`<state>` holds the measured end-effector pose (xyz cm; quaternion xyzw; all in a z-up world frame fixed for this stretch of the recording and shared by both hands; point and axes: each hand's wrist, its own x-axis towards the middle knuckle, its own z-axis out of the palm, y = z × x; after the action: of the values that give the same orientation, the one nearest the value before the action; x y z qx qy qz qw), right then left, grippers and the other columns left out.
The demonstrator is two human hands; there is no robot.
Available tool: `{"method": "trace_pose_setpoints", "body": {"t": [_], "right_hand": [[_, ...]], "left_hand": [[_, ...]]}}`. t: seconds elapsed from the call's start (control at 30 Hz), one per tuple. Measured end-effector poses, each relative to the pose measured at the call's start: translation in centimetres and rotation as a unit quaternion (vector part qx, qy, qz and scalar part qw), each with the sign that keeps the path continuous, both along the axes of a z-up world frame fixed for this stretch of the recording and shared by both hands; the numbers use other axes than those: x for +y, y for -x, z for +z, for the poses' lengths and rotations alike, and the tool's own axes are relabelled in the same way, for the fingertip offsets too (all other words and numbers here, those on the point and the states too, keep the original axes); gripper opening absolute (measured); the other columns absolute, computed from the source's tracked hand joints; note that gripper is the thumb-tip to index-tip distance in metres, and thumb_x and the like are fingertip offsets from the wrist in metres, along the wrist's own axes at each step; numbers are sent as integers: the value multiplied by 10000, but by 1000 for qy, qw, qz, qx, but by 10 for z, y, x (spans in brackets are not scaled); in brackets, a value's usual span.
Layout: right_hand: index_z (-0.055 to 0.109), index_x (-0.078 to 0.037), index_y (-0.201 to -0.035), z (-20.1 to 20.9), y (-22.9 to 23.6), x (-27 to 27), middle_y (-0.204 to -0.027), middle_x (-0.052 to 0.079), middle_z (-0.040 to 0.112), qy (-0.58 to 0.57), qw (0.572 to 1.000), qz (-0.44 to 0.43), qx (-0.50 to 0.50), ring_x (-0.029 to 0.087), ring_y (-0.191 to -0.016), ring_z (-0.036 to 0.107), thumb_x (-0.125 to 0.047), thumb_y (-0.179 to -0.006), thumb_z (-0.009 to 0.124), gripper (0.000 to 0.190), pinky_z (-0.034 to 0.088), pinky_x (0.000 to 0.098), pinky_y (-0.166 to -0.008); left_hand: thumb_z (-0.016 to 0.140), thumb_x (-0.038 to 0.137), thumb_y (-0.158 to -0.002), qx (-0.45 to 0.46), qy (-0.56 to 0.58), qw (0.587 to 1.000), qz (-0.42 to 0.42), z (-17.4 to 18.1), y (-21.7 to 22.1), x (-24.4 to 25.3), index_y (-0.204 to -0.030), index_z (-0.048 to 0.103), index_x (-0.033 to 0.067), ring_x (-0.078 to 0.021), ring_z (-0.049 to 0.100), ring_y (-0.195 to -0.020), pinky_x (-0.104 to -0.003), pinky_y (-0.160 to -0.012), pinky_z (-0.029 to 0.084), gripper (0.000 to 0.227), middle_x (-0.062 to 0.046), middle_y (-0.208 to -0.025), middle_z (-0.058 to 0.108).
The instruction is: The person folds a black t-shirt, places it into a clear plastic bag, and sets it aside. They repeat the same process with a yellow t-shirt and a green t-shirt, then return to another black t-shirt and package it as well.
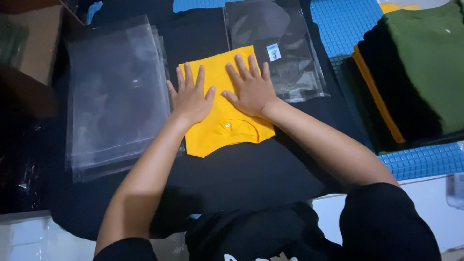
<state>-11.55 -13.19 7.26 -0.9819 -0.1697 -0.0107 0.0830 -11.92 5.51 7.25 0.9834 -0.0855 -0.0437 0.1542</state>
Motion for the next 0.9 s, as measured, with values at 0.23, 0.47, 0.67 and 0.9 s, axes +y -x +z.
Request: {"method": "trace_pose_setpoints", "body": {"t": [0.23,0.47,0.67,0.9], "right_hand": [[378,-133,-1560,-23,-35,-10,-1666,145,282,34,990,-63,-120,404,-1534,213,-671,-993,343,782,70,698,-1191],[293,-175,-1595,-19,-29,-16,-1689,96,236,-27,997,-58,-39,362,-1562,171,-698,-978,278,809,-84,699,-1174],[481,-62,-1528,-4,18,-37,-1658,167,371,40,994,-99,-23,376,-1578,175,-628,-1034,407,755,-134,709,-1156],[665,-59,-1272,-1,57,-51,-1702,205,269,-13,994,-99,33,409,-1593,106,-602,-995,537,623,-81,690,-1196]], "left_hand": [[315,524,-1054,-8,-20,999,32,7,-21,-4,-1639,145,221,-364,-7,-1587,-652,-1223,-14,680,-88,-1729,16],[229,632,-1021,-20,-82,993,87,-11,-23,1,-1619,220,122,-374,104,-1580,-668,-1166,-155,786,-155,-1709,137],[253,560,-1103,-33,-210,973,85,4,26,14,-1505,481,37,-366,374,-1454,-692,-1153,-21,698,-204,-1523,474],[409,577,-1072,-3,-148,986,75,8,66,23,-1134,687,67,-338,701,-984,-502,-883,314,584,-164,-989,734]]}}
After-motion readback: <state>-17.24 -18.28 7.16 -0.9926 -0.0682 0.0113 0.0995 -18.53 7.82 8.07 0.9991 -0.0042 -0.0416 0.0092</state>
